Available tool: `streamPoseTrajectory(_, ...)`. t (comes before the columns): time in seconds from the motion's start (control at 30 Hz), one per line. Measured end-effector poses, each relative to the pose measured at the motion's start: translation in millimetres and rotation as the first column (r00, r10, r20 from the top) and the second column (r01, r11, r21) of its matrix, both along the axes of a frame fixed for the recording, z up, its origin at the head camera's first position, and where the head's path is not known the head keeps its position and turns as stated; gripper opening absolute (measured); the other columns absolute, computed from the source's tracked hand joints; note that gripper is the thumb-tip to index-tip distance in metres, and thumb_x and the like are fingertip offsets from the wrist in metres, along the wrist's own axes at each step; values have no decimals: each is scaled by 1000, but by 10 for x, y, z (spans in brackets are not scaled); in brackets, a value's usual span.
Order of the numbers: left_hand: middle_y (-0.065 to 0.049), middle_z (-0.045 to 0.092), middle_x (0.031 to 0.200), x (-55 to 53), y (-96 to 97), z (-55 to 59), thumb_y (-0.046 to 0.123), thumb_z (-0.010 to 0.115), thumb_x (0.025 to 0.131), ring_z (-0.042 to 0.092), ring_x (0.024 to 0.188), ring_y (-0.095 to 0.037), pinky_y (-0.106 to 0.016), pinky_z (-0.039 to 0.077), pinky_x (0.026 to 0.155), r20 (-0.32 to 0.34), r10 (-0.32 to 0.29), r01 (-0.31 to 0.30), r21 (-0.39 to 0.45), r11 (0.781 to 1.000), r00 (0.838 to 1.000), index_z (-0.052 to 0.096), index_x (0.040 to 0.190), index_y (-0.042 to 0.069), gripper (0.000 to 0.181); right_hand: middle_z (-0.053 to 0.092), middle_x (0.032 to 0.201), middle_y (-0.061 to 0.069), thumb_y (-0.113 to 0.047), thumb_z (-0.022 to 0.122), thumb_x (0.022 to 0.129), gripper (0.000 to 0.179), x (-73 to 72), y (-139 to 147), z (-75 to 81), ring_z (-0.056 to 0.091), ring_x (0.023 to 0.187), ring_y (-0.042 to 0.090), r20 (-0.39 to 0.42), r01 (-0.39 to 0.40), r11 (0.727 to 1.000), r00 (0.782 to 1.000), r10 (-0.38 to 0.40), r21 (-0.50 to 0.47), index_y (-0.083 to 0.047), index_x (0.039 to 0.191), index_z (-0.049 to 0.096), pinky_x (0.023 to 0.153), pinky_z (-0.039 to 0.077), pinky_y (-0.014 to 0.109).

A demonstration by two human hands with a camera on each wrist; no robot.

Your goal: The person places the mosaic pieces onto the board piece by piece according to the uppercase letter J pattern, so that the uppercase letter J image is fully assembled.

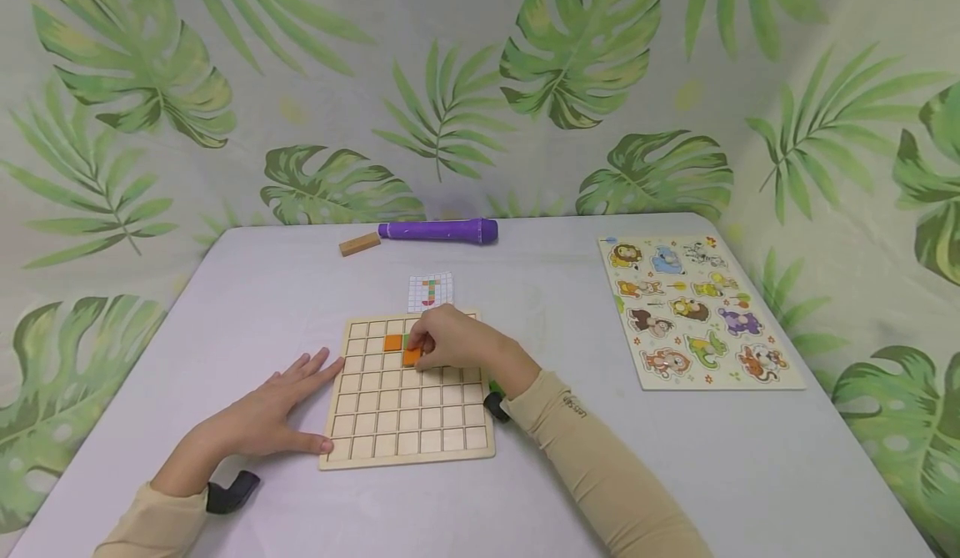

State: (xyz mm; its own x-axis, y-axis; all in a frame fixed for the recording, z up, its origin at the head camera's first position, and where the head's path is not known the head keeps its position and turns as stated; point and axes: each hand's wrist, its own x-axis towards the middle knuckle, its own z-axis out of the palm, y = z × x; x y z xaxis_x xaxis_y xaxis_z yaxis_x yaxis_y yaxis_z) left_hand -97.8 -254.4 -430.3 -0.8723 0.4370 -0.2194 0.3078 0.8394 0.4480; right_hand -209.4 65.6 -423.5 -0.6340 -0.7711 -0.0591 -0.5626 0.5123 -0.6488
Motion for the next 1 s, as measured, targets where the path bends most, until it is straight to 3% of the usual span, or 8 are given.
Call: streamPoseTrajectory(1.0, -21, 19, 179, 4, 9, 11, 67, 86, 79, 15, 164, -54, -81, 20, 123, -8, -4, 4, 10, 1000, 1000, 32, 171, 19, 117, 73, 108, 4, -15, 84, 95, 26, 6, -32, -3, 64, 92, 10, -27, -11, 1000, 1000, 12, 28, -5, 118, 79, 84, 56, 19)
